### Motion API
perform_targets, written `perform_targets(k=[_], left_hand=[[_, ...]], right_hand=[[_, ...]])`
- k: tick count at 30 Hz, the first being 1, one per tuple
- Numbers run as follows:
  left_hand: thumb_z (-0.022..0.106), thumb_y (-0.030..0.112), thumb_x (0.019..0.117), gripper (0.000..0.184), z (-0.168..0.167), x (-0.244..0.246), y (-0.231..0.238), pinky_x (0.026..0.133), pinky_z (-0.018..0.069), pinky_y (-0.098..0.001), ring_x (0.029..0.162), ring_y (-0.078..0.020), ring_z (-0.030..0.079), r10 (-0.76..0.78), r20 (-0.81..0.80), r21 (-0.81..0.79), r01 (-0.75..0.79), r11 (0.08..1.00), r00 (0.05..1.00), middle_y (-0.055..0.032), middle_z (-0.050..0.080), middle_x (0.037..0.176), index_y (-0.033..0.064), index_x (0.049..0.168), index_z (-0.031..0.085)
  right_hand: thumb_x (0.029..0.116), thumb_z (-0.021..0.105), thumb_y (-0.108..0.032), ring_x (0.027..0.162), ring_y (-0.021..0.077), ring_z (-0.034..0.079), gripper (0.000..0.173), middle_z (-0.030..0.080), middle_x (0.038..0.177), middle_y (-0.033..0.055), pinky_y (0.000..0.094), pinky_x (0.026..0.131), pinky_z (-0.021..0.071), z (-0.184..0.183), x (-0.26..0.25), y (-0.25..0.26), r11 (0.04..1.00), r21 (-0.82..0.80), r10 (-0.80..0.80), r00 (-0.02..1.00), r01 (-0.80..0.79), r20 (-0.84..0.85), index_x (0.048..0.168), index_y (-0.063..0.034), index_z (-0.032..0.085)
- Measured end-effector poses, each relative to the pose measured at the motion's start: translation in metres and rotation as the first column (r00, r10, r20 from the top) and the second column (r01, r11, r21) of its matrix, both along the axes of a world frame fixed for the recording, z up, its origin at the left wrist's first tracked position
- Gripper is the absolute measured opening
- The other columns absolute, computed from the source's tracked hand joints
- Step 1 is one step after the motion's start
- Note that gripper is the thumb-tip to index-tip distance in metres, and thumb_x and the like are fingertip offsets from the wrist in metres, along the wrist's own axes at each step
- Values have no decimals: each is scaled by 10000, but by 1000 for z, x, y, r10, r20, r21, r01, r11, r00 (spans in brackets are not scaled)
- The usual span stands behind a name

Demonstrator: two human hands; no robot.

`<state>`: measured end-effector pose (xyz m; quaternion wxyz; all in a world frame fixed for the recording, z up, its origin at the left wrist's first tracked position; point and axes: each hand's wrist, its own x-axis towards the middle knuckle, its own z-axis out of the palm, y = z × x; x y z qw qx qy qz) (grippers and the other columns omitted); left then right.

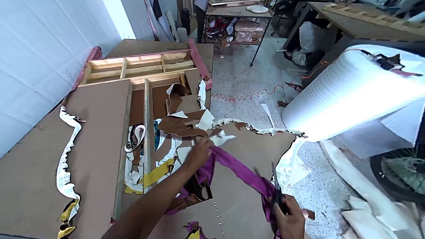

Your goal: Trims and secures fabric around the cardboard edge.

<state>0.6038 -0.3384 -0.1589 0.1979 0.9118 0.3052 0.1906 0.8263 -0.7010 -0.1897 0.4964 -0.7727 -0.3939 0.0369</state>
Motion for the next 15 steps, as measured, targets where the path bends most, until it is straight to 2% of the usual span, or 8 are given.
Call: perform_targets(k=[3, 4, 7, 8, 10, 12, 14, 15], left_hand=[[755, 113, 874, 580, 6, -24, 2, 937, 603, -500, 1201, -269, 637, 84, -91, -53, -89, 995, 992, -60, 515, 1500, 291, 1411, 628], [753, 102, 873, 568, 10, -35, 1, 962, 583, -521, 1215, -283, 628, 88, -140, -70, -98, 993, 986, -58, 552, 1466, 288, 1398, 639], [677, 110, 905, 264, -2, -88, -18, 972, 559, -521, 1156, -267, 656, 110, -293, -83, -140, 987, 950, -38, 706, 1223, 207, 1138, 758], [647, 101, 926, 227, -9, -110, -28, 986, 552, -523, 1149, -274, 663, 89, -349, -127, -142, 982, 933, -52, 719, 1188, 186, 1100, 766], [614, 57, 935, 241, -20, -151, -49, 997, 545, -530, 1149, -281, 664, -15, -384, -266, -95, 959, 923, -73, 720, 1179, 164, 1089, 766], [599, 21, 921, 248, -7, -174, -59, 1001, 536, -562, 1148, -296, 668, -247, -395, -477, 33, 879, 885, -103, 711, 1206, 101, 1100, 751], [524, 111, 990, 235, 13, -184, -65, 1012, 505, -590, 1155, -320, 654, -451, -380, -668, 98, 737, 807, -146, 692, 1227, 44, 1107, 717], [448, 218, 1054, 325, 20, -187, -62, 1035, 490, -573, 1180, -297, 646, -493, -334, -726, 115, 678, 803, -140, 691, 1240, 46, 1121, 714]], right_hand=[[846, 796, -304, 1016, 184, 656, 194, 685, 1089, 57, 346, 824, 588, 3, 0, -3, 999, 51, 4, 1000, -3, -26, 859, -129, 715], [853, 798, -299, 1023, 196, 657, 191, 676, 1117, 67, 344, 814, 597, 2, 2, -2, 994, 104, -8, 999, 13, -44, 879, -128, 716], [887, 747, -299, 1039, 212, 633, 219, 628, 1165, 87, 341, 808, 585, 1, 2, -5, 977, 187, -95, 994, 103, -50, 976, -105, 699], [896, 729, -300, 1039, 210, 629, 230, 624, 1167, 94, 335, 806, 578, 3, 0, -6, 974, 181, -133, 990, 138, -41, 986, -92, 687], [919, 715, -299, 995, 185, 641, 234, 636, 1140, 93, 305, 769, 579, 9, -4, -2, 968, 152, -200, 979, 202, -31, 970, -73, 686], [931, 705, -311, 970, 170, 644, 243, 642, 1131, 93, 294, 760, 576, 13, -14, 5, 964, 123, -230, 972, 235, -49, 946, -68, 693], [928, 718, -318, 976, 170, 647, 240, 644, 1138, 91, 300, 760, 581, 15, -25, 9, 975, 97, -194, 979, 199, -54, 931, -79, 701], [921, 727, -327, 986, 172, 646, 237, 644, 1145, 89, 302, 755, 582, 15, -29, 14, 984, 89, -153, 988, 155, -37, 923, -91, 704]])
